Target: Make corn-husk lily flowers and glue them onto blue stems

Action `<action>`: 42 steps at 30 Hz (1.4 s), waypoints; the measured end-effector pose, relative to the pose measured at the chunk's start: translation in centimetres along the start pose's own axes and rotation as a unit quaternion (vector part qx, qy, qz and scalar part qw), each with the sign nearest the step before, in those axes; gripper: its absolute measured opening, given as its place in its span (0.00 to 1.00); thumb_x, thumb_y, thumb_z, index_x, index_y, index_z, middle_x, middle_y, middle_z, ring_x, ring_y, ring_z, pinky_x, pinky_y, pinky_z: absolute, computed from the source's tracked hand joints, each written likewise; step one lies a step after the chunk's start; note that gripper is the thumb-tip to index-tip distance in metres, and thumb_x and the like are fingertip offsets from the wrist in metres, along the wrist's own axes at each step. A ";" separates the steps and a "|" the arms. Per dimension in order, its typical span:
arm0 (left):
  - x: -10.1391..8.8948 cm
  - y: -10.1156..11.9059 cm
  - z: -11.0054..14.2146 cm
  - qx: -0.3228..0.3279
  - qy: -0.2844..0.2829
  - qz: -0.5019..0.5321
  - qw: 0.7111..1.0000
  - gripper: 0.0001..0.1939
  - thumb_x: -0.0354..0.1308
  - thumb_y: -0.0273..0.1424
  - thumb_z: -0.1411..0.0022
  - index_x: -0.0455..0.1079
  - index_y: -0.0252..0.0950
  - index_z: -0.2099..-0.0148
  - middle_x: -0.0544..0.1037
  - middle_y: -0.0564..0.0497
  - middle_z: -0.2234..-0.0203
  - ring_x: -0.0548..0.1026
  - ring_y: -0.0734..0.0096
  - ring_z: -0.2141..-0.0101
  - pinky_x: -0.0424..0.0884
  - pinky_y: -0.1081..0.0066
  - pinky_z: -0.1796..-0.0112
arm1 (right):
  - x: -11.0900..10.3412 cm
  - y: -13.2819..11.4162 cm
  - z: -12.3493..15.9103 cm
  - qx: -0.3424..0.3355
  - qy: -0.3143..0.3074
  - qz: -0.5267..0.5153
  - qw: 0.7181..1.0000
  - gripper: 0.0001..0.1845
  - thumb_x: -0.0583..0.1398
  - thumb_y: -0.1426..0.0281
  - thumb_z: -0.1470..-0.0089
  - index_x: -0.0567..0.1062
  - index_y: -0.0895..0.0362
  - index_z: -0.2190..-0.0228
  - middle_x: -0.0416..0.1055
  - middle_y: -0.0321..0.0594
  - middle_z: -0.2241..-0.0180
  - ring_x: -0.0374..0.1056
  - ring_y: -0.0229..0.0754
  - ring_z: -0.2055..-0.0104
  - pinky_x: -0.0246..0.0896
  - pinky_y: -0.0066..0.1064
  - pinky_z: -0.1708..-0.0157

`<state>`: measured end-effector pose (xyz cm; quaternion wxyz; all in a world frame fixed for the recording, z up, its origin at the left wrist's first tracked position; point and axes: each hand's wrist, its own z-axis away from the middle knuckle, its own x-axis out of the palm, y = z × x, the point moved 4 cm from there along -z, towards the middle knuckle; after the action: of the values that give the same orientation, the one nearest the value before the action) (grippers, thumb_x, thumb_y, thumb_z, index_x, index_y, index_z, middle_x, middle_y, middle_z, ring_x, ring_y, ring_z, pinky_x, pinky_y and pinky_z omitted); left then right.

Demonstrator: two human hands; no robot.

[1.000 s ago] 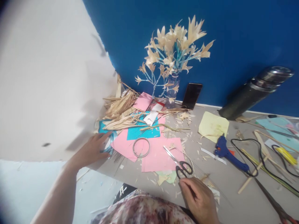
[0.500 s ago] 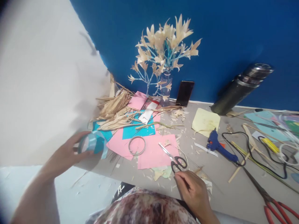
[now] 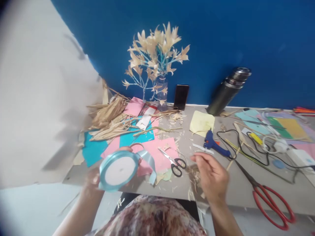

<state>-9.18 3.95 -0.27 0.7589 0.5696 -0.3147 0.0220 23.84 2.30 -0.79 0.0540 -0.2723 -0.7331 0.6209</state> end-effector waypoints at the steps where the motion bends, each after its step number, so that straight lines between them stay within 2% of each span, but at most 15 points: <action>1: 1.0 -0.5 -0.6 -0.022 -0.045 0.031 0.998 0.61 0.74 0.48 0.68 0.61 0.34 0.32 0.78 0.33 0.49 0.78 0.33 0.53 0.78 0.55 0.64 | 1.0 -0.8 -0.1 -0.014 -0.075 -0.033 0.997 0.20 0.64 0.53 0.41 0.80 0.56 0.58 0.82 0.48 0.62 0.78 0.51 0.58 0.74 0.38 0.57; 4: 3.1 -1.6 -1.7 -0.067 -0.139 0.108 0.982 0.56 0.75 0.41 0.62 0.59 0.36 0.32 0.76 0.33 0.46 0.78 0.38 0.52 0.79 0.61 0.65 | 4.0 -3.1 0.5 -0.028 -0.285 -0.143 0.947 0.40 0.65 0.45 0.47 0.67 0.51 0.39 0.71 0.52 0.41 0.72 0.55 0.43 0.70 0.43 0.47; 6: 3.8 -2.2 -2.0 -0.080 -0.155 0.128 0.976 0.54 0.74 0.37 0.61 0.59 0.36 0.32 0.76 0.33 0.46 0.79 0.39 0.52 0.79 0.61 0.65 | 5.5 -3.9 1.0 -0.011 -0.351 -0.147 0.925 0.48 0.69 0.47 0.51 0.61 0.48 0.35 0.65 0.50 0.37 0.72 0.52 0.45 0.70 0.41 0.47; 7: 3.9 -2.4 -2.0 -0.087 -0.157 0.134 0.975 0.53 0.74 0.36 0.60 0.59 0.36 0.32 0.76 0.33 0.46 0.79 0.40 0.52 0.79 0.61 0.65 | 5.9 -4.0 1.1 0.003 -0.361 -0.136 0.922 0.47 0.70 0.49 0.51 0.61 0.48 0.35 0.66 0.50 0.38 0.74 0.49 0.49 0.71 0.39 0.50; 11: 4.1 -3.4 -2.0 -0.108 -0.161 0.153 0.969 0.48 0.74 0.35 0.58 0.62 0.36 0.35 0.77 0.33 0.47 0.78 0.39 0.51 0.78 0.60 0.64 | 6.6 -3.4 1.1 0.068 -0.378 -0.117 0.916 0.25 0.65 0.57 0.41 0.73 0.53 0.46 0.77 0.42 0.59 0.75 0.42 0.61 0.70 0.32 0.60; 13: 4.2 -4.0 -1.9 -0.112 -0.174 0.163 0.965 0.47 0.74 0.36 0.59 0.62 0.35 0.37 0.76 0.32 0.47 0.77 0.36 0.49 0.77 0.60 0.64 | 6.6 -2.9 1.0 0.110 -0.383 -0.145 0.906 0.20 0.64 0.58 0.41 0.77 0.56 0.52 0.76 0.37 0.69 0.73 0.40 0.68 0.67 0.29 0.67; 16: 4.5 -5.0 -1.8 -0.130 -0.206 0.175 0.954 0.49 0.75 0.37 0.62 0.62 0.37 0.37 0.73 0.30 0.42 0.75 0.32 0.48 0.77 0.59 0.65 | 6.6 -2.5 0.6 0.181 -0.350 -0.224 0.891 0.18 0.66 0.57 0.44 0.80 0.57 0.59 0.68 0.31 0.80 0.64 0.35 0.78 0.58 0.26 0.76; 19: 4.9 -5.6 -1.8 -0.145 -0.225 0.184 0.946 0.48 0.76 0.37 0.62 0.63 0.38 0.38 0.68 0.30 0.38 0.75 0.31 0.48 0.76 0.58 0.64 | 6.7 -2.5 0.4 0.224 -0.311 -0.290 0.877 0.15 0.70 0.58 0.50 0.80 0.57 0.67 0.64 0.29 0.84 0.58 0.32 0.81 0.54 0.25 0.79; 24: 5.6 -5.0 -1.9 -0.130 -0.204 0.182 0.953 0.49 0.74 0.41 0.61 0.63 0.36 0.37 0.71 0.29 0.40 0.76 0.32 0.50 0.76 0.58 0.64 | 6.8 -1.8 0.6 0.257 -0.276 -0.325 0.867 0.15 0.72 0.60 0.54 0.80 0.58 0.68 0.64 0.28 0.84 0.49 0.28 0.83 0.48 0.22 0.82; 27: 5.5 -4.5 -1.9 -0.108 -0.178 0.158 0.965 0.50 0.72 0.40 0.57 0.60 0.35 0.33 0.75 0.31 0.45 0.78 0.35 0.51 0.76 0.56 0.62 | 6.2 -1.3 0.6 0.229 -0.274 -0.296 0.886 0.15 0.70 0.59 0.51 0.79 0.57 0.67 0.66 0.29 0.82 0.49 0.28 0.83 0.45 0.22 0.84; 29: 5.2 -4.4 -1.8 -0.097 -0.154 0.135 0.974 0.49 0.71 0.37 0.54 0.59 0.35 0.31 0.77 0.33 0.48 0.79 0.38 0.52 0.76 0.55 0.60 | 5.5 -1.3 0.4 0.174 -0.286 -0.223 0.915 0.15 0.70 0.60 0.49 0.80 0.56 0.63 0.70 0.32 0.77 0.58 0.30 0.80 0.55 0.23 0.80; 32: 4.7 -4.8 -1.7 -0.082 -0.119 0.119 0.982 0.47 0.70 0.33 0.53 0.60 0.34 0.32 0.81 0.36 0.54 0.81 0.42 0.57 0.76 0.54 0.58 | 4.4 -2.0 0.1 0.085 -0.310 -0.080 0.943 0.19 0.70 0.65 0.50 0.79 0.53 0.55 0.75 0.37 0.64 0.72 0.40 0.63 0.69 0.28 0.65; 35: 4.6 -5.4 -1.8 -0.071 -0.104 0.128 0.984 0.42 0.70 0.35 0.50 0.64 0.32 0.34 0.83 0.38 0.59 0.82 0.47 0.62 0.77 0.53 0.60 | 4.0 -2.9 0.0 0.009 -0.333 0.024 0.943 0.17 0.67 0.64 0.48 0.80 0.52 0.55 0.72 0.42 0.56 0.71 0.45 0.53 0.70 0.29 0.64; 38: 5.0 -6.0 -2.0 -0.075 -0.097 0.150 0.981 0.34 0.68 0.43 0.45 0.71 0.31 0.40 0.83 0.37 0.59 0.82 0.48 0.62 0.78 0.53 0.61 | 4.5 -3.4 0.4 -0.046 -0.359 0.059 0.930 0.15 0.66 0.59 0.45 0.81 0.53 0.58 0.72 0.45 0.56 0.71 0.47 0.54 0.68 0.29 0.67; 42: 5.6 -6.5 -2.5 -0.088 -0.074 0.174 0.978 0.33 0.64 0.51 0.41 0.75 0.30 0.44 0.83 0.36 0.57 0.81 0.46 0.59 0.79 0.52 0.60 | 5.1 -3.2 0.6 -0.067 -0.338 0.076 0.936 0.13 0.64 0.59 0.43 0.79 0.55 0.60 0.74 0.45 0.58 0.72 0.47 0.55 0.67 0.33 0.60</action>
<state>-1.01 2.00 -3.31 0.7651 0.4375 -0.4650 0.0838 18.22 3.87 0.80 -0.2630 -0.1046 -0.7252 0.6277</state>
